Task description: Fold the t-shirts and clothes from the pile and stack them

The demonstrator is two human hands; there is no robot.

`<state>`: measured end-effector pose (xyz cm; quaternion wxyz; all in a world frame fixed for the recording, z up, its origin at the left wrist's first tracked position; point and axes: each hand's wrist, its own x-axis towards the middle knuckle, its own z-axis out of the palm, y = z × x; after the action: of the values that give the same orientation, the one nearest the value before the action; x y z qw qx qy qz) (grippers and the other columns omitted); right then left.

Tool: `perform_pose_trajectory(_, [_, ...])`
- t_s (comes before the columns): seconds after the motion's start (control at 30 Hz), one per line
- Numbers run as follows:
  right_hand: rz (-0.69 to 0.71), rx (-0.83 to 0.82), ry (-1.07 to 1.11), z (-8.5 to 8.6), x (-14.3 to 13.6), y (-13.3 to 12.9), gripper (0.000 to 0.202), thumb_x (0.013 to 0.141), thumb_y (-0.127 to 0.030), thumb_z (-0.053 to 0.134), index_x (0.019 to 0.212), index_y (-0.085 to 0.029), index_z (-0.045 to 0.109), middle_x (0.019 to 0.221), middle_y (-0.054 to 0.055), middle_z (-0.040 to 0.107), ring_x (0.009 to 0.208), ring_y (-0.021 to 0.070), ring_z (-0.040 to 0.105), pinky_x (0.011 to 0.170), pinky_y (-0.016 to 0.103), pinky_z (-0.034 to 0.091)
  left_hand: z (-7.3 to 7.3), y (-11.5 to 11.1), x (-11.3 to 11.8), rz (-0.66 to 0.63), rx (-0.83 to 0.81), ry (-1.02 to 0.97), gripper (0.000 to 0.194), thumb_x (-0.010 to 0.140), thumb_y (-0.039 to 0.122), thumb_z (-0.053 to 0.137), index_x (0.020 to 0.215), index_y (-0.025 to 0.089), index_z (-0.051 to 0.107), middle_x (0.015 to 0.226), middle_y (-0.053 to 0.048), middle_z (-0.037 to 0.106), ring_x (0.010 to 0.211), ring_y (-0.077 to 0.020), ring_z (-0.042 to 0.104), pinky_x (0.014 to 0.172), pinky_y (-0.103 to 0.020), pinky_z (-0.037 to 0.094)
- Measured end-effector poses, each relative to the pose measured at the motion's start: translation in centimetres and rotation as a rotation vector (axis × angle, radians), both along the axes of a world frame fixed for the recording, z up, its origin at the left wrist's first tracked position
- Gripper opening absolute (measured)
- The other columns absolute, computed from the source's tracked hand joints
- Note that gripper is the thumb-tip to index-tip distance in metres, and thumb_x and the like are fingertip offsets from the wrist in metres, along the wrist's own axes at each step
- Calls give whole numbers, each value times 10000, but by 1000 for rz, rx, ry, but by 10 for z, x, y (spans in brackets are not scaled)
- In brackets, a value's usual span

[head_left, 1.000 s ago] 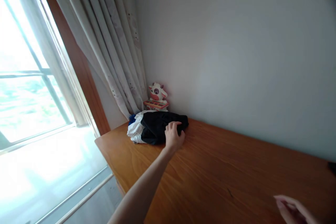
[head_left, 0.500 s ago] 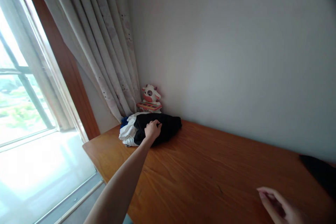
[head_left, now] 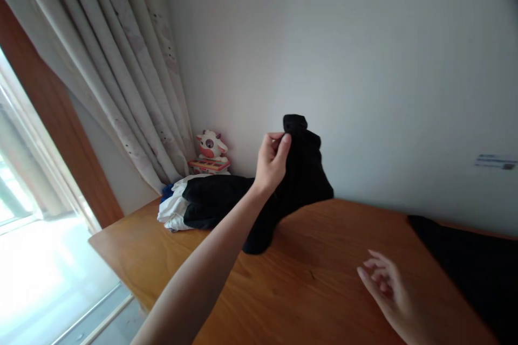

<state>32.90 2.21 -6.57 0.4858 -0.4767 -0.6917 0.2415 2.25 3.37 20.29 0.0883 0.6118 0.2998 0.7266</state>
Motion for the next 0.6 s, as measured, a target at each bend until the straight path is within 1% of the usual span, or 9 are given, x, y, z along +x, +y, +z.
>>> perform_pose_trajectory(0.07, [-12, -26, 111, 4, -2, -5, 820, 782, -635, 685, 1432, -204, 431, 1220, 123, 677, 955, 238, 698, 767, 330, 598, -21, -7, 26, -95, -111, 213, 345, 977, 521, 587, 1051, 185, 603, 933, -17, 670, 902, -148, 648, 857, -263, 504])
perform_pose_trajectory(0.1, [-16, -71, 146, 5, -3, -6, 865, 782, -638, 686, 1471, -203, 395, 1288, 137, 654, 1053, 263, 687, 819, 353, 602, -37, -10, 36, -141, -190, 348, 327, 970, 505, 603, 1059, 191, 624, 997, -35, 692, 962, -170, 661, 909, -289, 507])
perform_pose_trajectory(0.17, [-61, -182, 167, 8, -3, -8, 832, 784, -651, 678, 1449, -204, 452, 1309, 137, 666, 1177, 304, 654, 912, 398, 591, -76, -17, 48, -180, -342, 580, 276, 967, 453, 614, 1088, 207, 646, 1104, -60, 709, 1056, -205, 667, 975, -326, 499])
perform_pose_trajectory(0.23, [-131, -259, 157, 9, -2, -7, 702, 797, -660, 657, 1337, -218, 579, 1277, 117, 703, 1262, 326, 617, 998, 424, 558, -118, -23, 51, -119, -450, 726, 257, 959, 435, 608, 1083, 216, 664, 1113, -74, 713, 1071, -231, 667, 997, -363, 495])
perform_pose_trajectory(0.27, [-165, -268, 157, 9, -1, -5, 650, 801, -662, 648, 1279, -222, 623, 1263, 109, 716, 1287, 331, 602, 1025, 429, 543, -137, -26, 50, -92, -495, 774, 295, 937, 464, 631, 1096, 218, 667, 1126, -84, 710, 1081, -247, 665, 1000, -382, 497])
perform_pose_trajectory(0.37, [-197, -255, 163, 5, 4, 2, 571, 803, -639, 642, 1174, -207, 682, 1196, 116, 750, 1259, 349, 625, 1041, 447, 531, -184, -33, 40, -8, -560, 828, 467, 854, 569, 697, 1164, 221, 660, 1260, -122, 667, 1194, -304, 612, 1044, -453, 476])
perform_pose_trajectory(0.47, [-200, -264, 173, 3, 10, 6, 481, 791, -580, 638, 1100, -221, 721, 1075, 112, 786, 1165, 362, 682, 987, 468, 561, -211, -35, 25, 154, -587, 744, 488, 897, 564, 637, 1241, 219, 628, 1371, -141, 606, 1289, -317, 546, 1102, -494, 426])
perform_pose_trajectory(0.53, [-176, -279, 209, 6, 14, 6, 446, 791, -536, 615, 1108, -242, 728, 1008, 95, 798, 1120, 354, 706, 954, 469, 578, -220, -34, 14, 291, -640, 652, 528, 924, 554, 591, 1314, 199, 587, 1405, -155, 581, 1317, -324, 521, 1122, -510, 401])
perform_pose_trajectory(0.6, [-105, -261, 232, 9, 16, 3, 441, 803, -495, 580, 1138, -247, 724, 940, 84, 803, 1038, 340, 737, 925, 470, 590, -225, -32, 6, 359, -716, 597, 613, 908, 578, 595, 1371, 178, 551, 1388, -167, 597, 1306, -339, 530, 1115, -524, 402])
